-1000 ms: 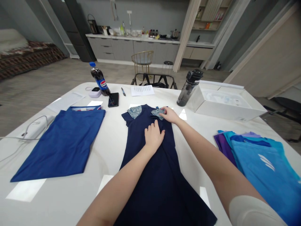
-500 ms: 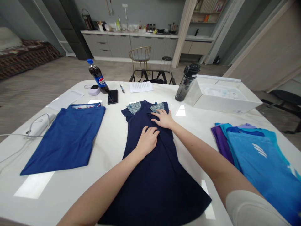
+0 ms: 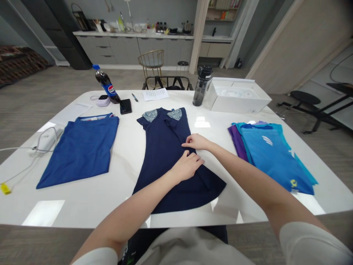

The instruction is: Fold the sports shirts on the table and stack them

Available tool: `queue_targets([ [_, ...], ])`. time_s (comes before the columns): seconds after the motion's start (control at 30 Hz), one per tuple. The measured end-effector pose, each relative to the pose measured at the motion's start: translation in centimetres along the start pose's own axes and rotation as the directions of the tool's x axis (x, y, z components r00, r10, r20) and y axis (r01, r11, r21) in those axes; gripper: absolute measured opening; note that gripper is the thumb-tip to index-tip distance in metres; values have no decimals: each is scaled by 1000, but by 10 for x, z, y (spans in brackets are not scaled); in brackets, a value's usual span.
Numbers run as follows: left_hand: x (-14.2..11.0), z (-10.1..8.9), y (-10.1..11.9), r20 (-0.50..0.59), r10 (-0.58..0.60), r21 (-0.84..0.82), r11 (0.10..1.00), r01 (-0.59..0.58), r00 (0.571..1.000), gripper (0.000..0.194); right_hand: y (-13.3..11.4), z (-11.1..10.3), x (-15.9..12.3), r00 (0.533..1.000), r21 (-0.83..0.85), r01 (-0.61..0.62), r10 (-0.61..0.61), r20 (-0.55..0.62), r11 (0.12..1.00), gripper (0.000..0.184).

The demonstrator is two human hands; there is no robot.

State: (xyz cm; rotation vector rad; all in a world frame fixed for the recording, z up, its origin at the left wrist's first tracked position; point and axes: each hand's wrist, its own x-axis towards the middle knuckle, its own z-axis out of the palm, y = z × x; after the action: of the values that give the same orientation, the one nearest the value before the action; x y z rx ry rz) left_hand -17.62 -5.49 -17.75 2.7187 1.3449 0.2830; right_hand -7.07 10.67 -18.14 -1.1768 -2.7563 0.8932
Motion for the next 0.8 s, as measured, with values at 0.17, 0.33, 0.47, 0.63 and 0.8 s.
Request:
queue_targets([
  [0.17, -10, -10, 23, 59, 60, -62, 997, -56, 996, 21, -21, 5, -7, 997, -164, -36, 47, 61, 986, 30],
  [0.33, -61, -23, 25, 45, 13, -319, 948, 2, 999, 19, -36, 7, -8, 996, 95, -93, 92, 16, 991, 41],
  [0.47, -101, -21, 25, 53, -100, -451, 885, 113, 994, 37, -41, 19, -11, 998, 114, -44, 38, 50, 993, 26],
  [0.63, -128, -22, 37, -18, -50, -374, 927, 40, 999, 17, -42, 33, -18, 1000, -73, 5, -7, -23, 997, 16],
  [0.8, -152, -24, 50, -57, -86, -328, 943, 63, 995, 17, -46, 28, -33, 991, -161, 127, -133, -26, 979, 25],
])
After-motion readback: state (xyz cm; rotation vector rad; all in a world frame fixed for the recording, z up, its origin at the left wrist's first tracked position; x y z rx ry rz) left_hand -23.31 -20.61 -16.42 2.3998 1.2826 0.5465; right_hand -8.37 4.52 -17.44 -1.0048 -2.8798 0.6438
